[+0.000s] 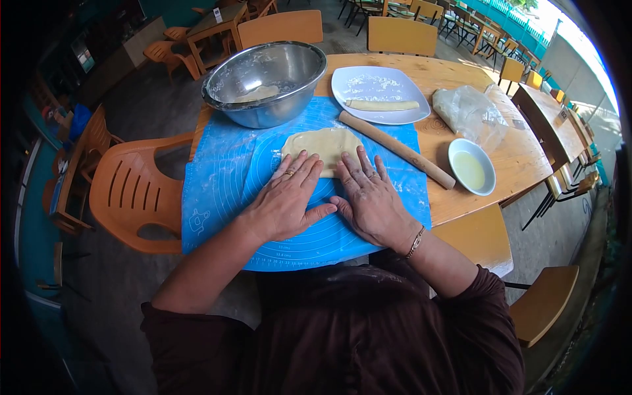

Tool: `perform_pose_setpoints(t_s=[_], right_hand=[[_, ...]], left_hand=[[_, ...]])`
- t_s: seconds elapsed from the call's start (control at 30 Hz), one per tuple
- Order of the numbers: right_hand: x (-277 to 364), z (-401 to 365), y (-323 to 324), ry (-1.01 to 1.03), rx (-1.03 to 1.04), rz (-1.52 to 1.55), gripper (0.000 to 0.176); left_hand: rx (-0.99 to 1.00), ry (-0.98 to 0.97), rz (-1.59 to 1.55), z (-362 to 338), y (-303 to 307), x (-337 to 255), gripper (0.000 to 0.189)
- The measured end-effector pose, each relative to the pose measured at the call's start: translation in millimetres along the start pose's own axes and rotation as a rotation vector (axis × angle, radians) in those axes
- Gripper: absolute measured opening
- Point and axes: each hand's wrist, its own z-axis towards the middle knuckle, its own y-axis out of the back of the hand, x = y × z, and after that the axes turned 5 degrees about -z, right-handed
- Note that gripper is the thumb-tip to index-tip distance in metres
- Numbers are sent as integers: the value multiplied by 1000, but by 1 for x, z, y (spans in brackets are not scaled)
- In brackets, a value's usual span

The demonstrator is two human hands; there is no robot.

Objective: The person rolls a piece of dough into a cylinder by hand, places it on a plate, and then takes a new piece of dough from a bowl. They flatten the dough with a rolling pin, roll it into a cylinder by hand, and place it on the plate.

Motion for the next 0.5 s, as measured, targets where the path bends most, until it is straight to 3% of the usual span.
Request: perform_pose_setpoints(t_s=[0.07,0.17,0.3,0.5], right_hand=[[6,-1,5,34,15,6,64],[7,-4,2,68,47,0,65],[-2,4,-8,37,39,-9,63],[-11,15,-8,-10,25,5,57]], left_hand=[[-74,-60,-13,2,-1,-3,79],[16,-56,-43,3,-1,-7,77],[-24,-65,6,9,-6,-1,77],[33,31,-68,24,-1,8,84]])
